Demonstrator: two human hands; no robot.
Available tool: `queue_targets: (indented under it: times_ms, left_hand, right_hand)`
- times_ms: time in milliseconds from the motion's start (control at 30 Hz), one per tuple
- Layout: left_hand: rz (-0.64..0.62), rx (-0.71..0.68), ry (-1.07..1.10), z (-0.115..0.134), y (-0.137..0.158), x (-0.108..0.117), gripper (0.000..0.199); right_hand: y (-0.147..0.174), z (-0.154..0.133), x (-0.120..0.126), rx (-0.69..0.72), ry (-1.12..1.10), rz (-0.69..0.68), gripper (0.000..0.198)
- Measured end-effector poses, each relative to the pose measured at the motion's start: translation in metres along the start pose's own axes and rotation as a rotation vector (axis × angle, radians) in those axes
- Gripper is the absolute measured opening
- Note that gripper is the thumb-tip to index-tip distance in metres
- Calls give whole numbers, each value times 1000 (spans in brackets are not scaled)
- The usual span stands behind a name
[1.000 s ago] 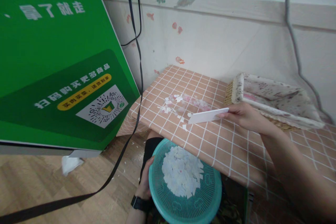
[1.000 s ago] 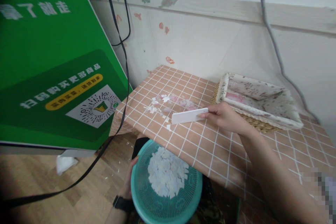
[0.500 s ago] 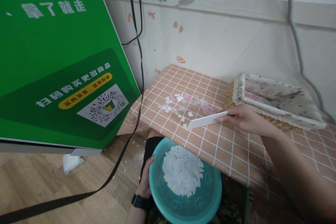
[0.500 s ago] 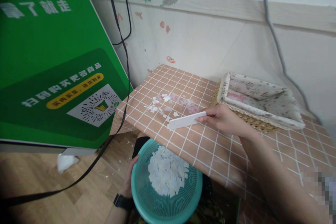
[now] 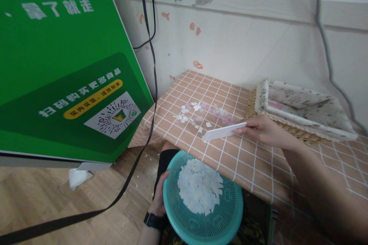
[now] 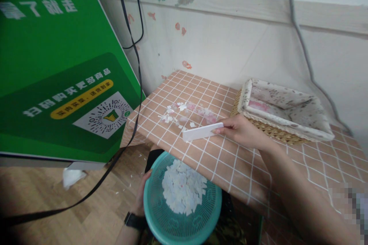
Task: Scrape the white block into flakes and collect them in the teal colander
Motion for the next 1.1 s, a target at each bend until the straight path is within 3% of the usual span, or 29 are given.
queue_targets:
  times_ms: [300, 467, 733, 867, 1100]
  left_hand:
    - [-4, -53, 12, -5, -12, 16, 18]
    - [-5, -6, 6, -5, -9, 13, 21]
    - [-8, -50, 7, -3, -5, 8, 17]
    - [-19, -56, 1, -4, -6, 8, 20]
    - [2, -22, 6, -2, -1, 2, 19]
  right_hand:
    - [6, 9, 10, -31, 16, 29, 27]
    - [5, 6, 9, -37, 37, 64, 27]
    - [-2, 0, 0, -22, 23, 89, 29]
    - [3, 2, 8, -23, 36, 119, 30]
    - [1, -1, 1, -21, 61, 79, 30]
Point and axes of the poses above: each hand's wrist, its own y-axis away from the middle knuckle, its own x-axis out of the back of the hand, z = x × y, the point moved 4 cm from there along -y, towards the middle knuckle, and after that the axes turned 4 degrees about -y, right-handed, at the moved point
